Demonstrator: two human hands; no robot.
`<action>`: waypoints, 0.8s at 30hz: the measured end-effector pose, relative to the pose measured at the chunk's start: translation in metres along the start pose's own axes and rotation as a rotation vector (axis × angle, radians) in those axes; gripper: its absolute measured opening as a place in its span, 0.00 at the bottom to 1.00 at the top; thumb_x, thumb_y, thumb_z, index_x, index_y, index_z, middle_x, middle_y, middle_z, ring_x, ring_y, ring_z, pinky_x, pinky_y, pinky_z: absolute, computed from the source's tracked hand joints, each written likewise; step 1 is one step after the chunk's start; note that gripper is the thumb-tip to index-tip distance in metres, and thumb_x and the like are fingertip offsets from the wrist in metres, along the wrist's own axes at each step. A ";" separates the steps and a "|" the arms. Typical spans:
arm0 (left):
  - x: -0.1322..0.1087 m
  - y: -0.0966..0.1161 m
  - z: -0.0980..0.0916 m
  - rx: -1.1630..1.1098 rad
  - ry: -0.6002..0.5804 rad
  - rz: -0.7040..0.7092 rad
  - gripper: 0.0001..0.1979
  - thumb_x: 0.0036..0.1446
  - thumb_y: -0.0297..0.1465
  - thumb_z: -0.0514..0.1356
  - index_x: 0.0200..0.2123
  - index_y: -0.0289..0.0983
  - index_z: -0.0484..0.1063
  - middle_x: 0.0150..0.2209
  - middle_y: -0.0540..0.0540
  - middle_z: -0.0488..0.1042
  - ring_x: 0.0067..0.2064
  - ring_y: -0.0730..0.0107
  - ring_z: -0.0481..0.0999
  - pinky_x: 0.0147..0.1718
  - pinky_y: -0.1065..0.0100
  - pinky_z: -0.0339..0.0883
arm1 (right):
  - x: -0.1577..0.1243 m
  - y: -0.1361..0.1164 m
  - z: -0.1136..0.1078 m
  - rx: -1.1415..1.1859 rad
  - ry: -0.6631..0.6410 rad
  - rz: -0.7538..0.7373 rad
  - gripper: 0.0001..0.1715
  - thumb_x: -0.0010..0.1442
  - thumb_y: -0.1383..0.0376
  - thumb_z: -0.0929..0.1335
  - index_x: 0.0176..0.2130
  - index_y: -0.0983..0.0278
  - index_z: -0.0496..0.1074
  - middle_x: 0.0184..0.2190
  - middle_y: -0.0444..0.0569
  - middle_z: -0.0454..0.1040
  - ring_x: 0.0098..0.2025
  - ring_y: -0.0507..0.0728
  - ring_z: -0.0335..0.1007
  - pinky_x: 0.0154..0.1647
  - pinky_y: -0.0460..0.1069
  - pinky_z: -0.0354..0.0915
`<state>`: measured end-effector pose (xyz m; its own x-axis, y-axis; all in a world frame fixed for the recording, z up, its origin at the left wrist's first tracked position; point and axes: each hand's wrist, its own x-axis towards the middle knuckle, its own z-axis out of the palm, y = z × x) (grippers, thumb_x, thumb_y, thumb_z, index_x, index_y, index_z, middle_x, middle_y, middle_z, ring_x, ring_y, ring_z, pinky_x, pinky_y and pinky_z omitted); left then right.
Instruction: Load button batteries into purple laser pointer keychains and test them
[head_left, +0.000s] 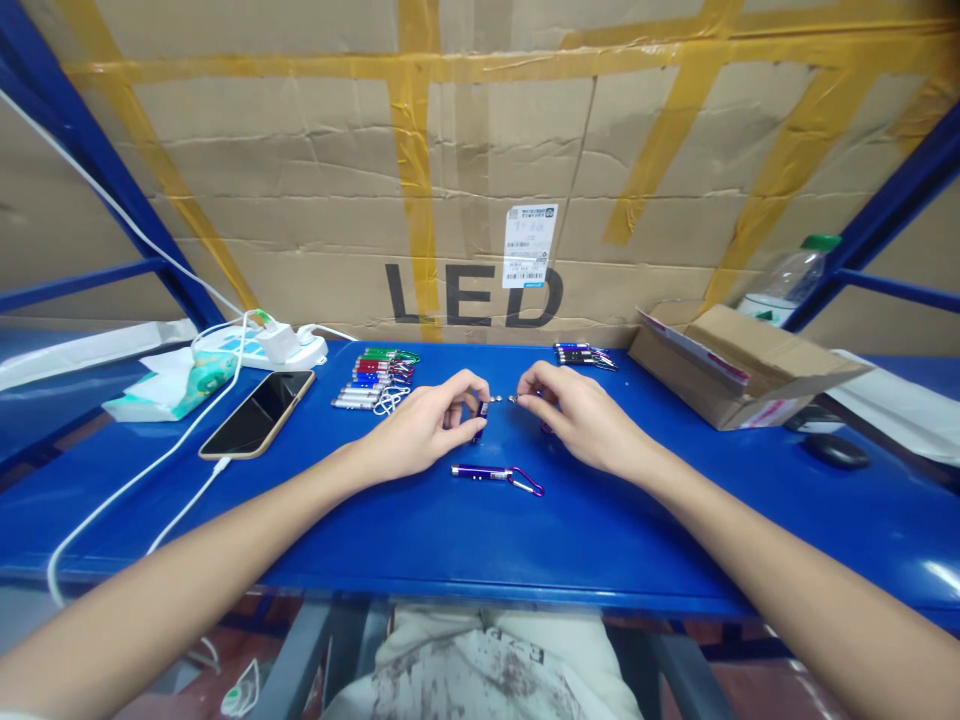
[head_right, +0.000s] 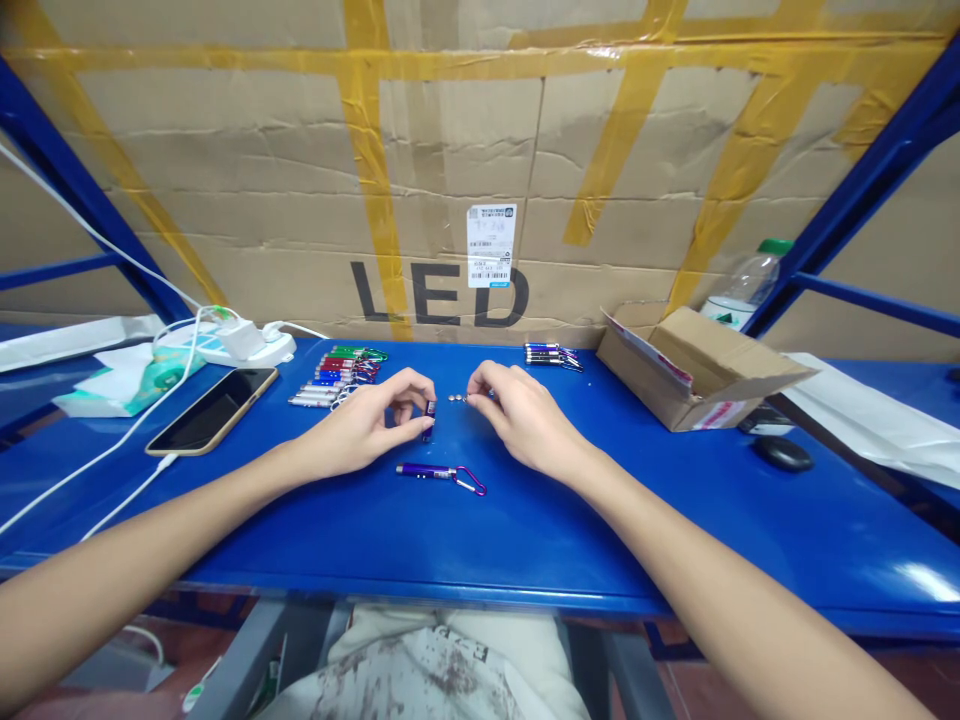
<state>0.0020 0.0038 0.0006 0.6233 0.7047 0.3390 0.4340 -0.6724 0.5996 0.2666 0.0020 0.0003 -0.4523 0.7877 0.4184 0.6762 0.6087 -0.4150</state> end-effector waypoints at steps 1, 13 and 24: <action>0.000 0.000 0.000 0.009 -0.008 0.003 0.10 0.71 0.34 0.61 0.52 0.43 0.68 0.42 0.50 0.77 0.33 0.71 0.72 0.35 0.68 0.66 | 0.000 -0.003 -0.001 0.045 0.016 -0.010 0.04 0.75 0.63 0.66 0.44 0.59 0.70 0.40 0.48 0.79 0.40 0.59 0.71 0.44 0.52 0.63; -0.002 -0.009 0.005 0.089 -0.051 0.060 0.16 0.72 0.36 0.62 0.60 0.43 0.67 0.47 0.46 0.80 0.47 0.62 0.80 0.49 0.61 0.72 | -0.002 -0.009 0.002 0.220 -0.048 -0.094 0.06 0.75 0.60 0.66 0.45 0.59 0.72 0.42 0.47 0.78 0.42 0.57 0.72 0.45 0.52 0.66; -0.003 -0.013 0.005 0.240 -0.027 0.151 0.15 0.76 0.39 0.58 0.59 0.40 0.74 0.48 0.43 0.79 0.53 0.57 0.74 0.55 0.57 0.70 | -0.002 -0.009 0.001 0.237 -0.035 -0.086 0.07 0.76 0.60 0.66 0.45 0.59 0.72 0.42 0.48 0.79 0.41 0.57 0.73 0.43 0.52 0.67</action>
<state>-0.0020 0.0096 -0.0115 0.7083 0.5882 0.3903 0.4746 -0.8061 0.3535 0.2609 -0.0055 0.0024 -0.5247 0.7324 0.4340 0.4812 0.6757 -0.5585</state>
